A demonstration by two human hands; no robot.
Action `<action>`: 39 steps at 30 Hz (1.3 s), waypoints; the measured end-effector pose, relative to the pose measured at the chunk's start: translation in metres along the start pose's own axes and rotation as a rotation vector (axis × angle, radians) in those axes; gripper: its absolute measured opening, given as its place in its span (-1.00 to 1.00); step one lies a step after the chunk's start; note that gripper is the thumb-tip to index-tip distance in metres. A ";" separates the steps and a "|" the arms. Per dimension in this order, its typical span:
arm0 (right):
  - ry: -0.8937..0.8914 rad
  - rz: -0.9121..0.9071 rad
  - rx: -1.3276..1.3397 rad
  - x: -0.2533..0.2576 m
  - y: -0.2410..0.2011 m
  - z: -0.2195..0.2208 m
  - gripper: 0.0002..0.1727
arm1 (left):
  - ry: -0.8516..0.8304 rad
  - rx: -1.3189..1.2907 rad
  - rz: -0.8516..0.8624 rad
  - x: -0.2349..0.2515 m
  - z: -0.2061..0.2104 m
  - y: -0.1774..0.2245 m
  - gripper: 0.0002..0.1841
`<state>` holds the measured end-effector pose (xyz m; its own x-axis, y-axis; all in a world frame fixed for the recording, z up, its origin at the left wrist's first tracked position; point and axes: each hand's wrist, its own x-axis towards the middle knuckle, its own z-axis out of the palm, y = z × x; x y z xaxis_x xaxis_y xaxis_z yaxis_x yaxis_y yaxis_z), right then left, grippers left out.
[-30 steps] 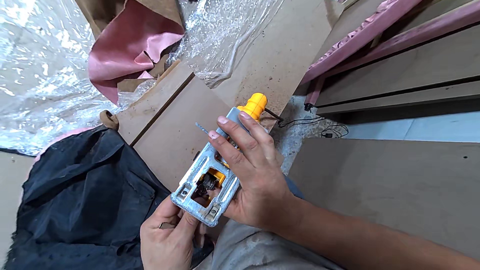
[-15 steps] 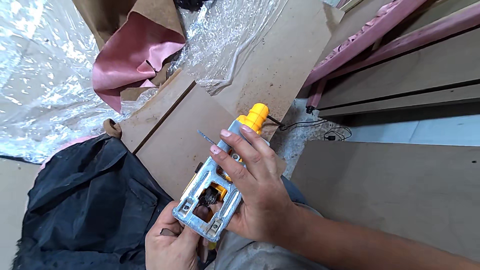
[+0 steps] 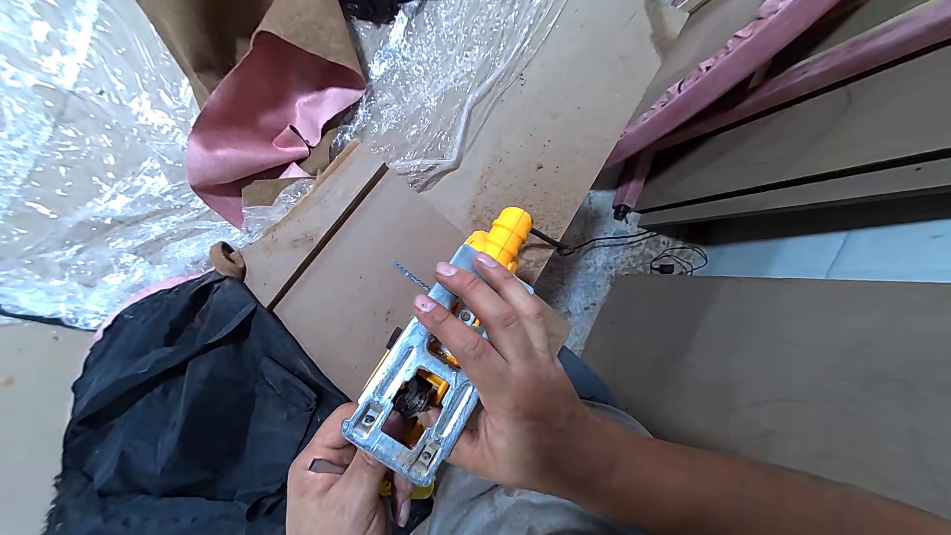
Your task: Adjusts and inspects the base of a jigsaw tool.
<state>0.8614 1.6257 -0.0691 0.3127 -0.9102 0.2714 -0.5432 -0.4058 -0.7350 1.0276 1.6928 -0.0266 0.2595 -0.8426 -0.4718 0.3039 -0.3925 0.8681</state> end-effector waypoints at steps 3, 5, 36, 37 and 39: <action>0.000 0.004 -0.004 0.000 0.000 -0.001 0.06 | 0.024 -0.001 -0.006 -0.001 0.001 0.000 -0.92; -0.003 0.006 -0.006 0.000 0.001 -0.001 0.06 | 0.024 0.005 -0.002 0.000 0.001 0.000 -0.93; -0.015 -0.025 -0.005 -0.004 0.004 -0.001 0.03 | 0.116 0.229 0.131 -0.003 0.010 -0.007 -0.91; -0.027 -0.025 -0.003 -0.004 0.004 -0.002 0.03 | 0.112 0.232 0.138 -0.004 0.010 -0.008 -0.90; -0.056 -0.069 0.022 0.003 0.008 -0.007 0.01 | 0.082 0.245 0.149 -0.004 0.008 -0.008 -0.89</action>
<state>0.8527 1.6190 -0.0704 0.3924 -0.8737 0.2875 -0.5020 -0.4654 -0.7290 1.0172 1.6960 -0.0306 0.3608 -0.8689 -0.3389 0.0293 -0.3526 0.9353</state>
